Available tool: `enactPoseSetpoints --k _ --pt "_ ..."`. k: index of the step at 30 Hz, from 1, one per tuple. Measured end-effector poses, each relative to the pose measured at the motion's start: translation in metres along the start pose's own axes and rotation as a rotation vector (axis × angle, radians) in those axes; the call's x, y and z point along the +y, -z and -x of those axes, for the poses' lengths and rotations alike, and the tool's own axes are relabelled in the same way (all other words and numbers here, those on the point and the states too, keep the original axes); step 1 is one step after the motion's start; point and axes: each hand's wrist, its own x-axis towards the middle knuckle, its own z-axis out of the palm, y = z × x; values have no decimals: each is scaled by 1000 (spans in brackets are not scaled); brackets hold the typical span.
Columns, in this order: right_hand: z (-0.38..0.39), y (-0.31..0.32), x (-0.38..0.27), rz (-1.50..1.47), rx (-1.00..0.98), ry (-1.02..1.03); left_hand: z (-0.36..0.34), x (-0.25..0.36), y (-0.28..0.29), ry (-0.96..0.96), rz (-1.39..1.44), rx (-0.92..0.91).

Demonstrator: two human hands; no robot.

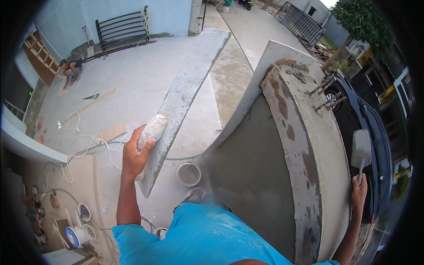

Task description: The person applies and smooths plaster onto a curved exterior wall using a trowel and a larger float. They repeatedly scoop plaster from a bucket, spread it along the wall surface, and level it with the tools.

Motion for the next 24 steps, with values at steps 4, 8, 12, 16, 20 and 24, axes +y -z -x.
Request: enactPoseSetpoints --k 4,8,12,16,20,24 --pt "20 -3 -3 241 64 -32 -44 46 7 -37 66 -173" --pt "27 -6 -11 199 107 -1 -102 99 -1 -62 94 -411" --pt "26 1 -3 103 102 -91 -154 153 -42 -139 63 -593" --pt "27 13 22 140 98 -251 -202 196 -90 -250 -107 -674" --pt "42 15 46 232 164 -263 -238 221 -130 -299 -280 -743" --pt "49 12 58 106 135 -290 -253 232 -162 -422 -415 -705"
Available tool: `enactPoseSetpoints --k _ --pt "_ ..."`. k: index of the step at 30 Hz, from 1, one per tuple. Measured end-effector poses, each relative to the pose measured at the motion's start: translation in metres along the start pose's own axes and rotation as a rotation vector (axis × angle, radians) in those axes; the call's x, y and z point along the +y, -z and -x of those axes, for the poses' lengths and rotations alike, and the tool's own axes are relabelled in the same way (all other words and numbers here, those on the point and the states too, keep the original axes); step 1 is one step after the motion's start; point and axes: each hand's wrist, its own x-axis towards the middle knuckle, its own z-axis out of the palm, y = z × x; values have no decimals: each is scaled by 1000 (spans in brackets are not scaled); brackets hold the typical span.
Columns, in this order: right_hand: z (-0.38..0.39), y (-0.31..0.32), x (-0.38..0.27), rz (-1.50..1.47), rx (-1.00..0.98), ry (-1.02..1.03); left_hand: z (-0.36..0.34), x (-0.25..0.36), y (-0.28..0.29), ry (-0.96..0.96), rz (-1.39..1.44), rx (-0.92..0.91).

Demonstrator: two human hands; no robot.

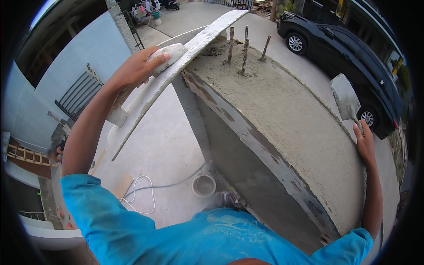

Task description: The person applies and smooths plaster onto a curved exterior wall using a trowel and a larger float. They repeatedly scoop plaster from a bucket, spread it along the wall surface, and level it with the tools.

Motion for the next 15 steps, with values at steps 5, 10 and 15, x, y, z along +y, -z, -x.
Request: enactPoseSetpoints --k 5,10,15 --pt "4 -4 -6 23 -43 -1 -30 9 -10 -85 -174 11" --pt "12 -2 -21 -96 -112 -152 -57 12 -23 -78 -303 -64" --pt "13 -2 -29 -170 -127 -195 -108 31 -47 -236 -481 -75"
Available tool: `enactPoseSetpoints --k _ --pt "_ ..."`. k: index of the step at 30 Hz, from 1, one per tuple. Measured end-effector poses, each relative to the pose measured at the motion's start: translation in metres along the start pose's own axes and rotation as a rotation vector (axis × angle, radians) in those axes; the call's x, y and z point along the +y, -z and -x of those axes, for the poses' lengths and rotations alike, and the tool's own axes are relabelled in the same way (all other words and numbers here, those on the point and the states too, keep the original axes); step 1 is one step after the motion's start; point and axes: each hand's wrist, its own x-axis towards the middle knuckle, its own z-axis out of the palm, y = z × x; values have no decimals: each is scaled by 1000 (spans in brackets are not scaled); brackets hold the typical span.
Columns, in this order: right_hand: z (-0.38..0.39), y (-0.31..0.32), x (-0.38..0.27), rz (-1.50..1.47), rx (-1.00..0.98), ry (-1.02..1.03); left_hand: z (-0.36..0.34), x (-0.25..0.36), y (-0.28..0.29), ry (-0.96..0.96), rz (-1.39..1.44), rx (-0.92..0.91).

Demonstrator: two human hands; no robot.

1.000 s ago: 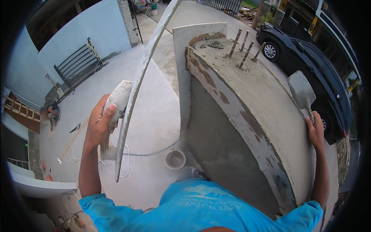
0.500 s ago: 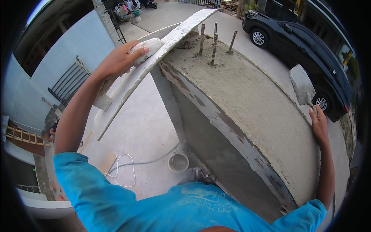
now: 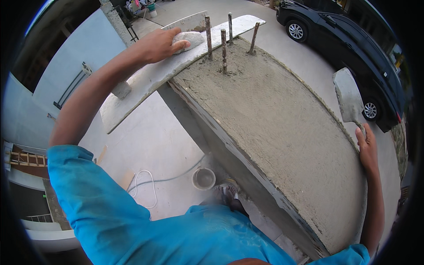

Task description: The person applies and smooths plaster onto a curved exterior wall using a trowel and a larger float. They repeatedly scoop plaster from a bucket, spread it along the wall surface, and level it with the tools.

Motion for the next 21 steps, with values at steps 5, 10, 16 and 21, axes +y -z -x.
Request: enactPoseSetpoints --k 5,10,16,21 --pt "1 -3 -1 47 23 107 -55 29 -7 -95 -78 33" --pt "7 0 -5 30 -15 44 -22 14 -6 -54 -14 23" --pt "11 1 -13 4 -27 -42 43 -30 3 21 16 -53" --pt "7 3 -20 44 -66 -105 -34 -6 -11 -70 -31 54"
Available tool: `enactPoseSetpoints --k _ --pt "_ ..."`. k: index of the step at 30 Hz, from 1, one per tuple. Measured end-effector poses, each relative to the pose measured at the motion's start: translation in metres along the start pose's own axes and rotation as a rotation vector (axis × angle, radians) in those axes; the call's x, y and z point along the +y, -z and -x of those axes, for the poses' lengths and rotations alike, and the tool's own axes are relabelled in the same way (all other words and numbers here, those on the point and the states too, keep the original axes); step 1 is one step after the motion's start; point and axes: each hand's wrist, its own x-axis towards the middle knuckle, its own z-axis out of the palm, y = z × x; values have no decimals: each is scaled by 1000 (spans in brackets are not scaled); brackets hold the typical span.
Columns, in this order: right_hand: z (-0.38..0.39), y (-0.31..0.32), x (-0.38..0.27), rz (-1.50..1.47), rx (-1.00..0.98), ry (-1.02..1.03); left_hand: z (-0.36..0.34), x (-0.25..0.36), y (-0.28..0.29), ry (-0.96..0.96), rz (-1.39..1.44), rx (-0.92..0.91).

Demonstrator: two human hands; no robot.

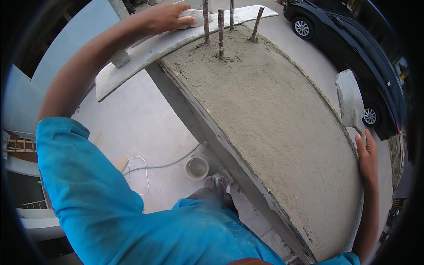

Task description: The person applies and smooths plaster onto a curved exterior wall using a trowel and a larger float. They repeatedly scoop plaster from a bucket, spread it along the wall surface, and level it with the tools.

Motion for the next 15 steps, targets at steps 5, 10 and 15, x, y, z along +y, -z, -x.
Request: enactPoseSetpoints --k 5,10,15 --pt "2 1 1 5 21 41 0 12 -6 141 49 -5" --pt "4 -2 5 -54 36 26 70 -5 20 62 52 -142" --pt "0 2 0 -59 -47 51 22 -1 0 64 -21 23"
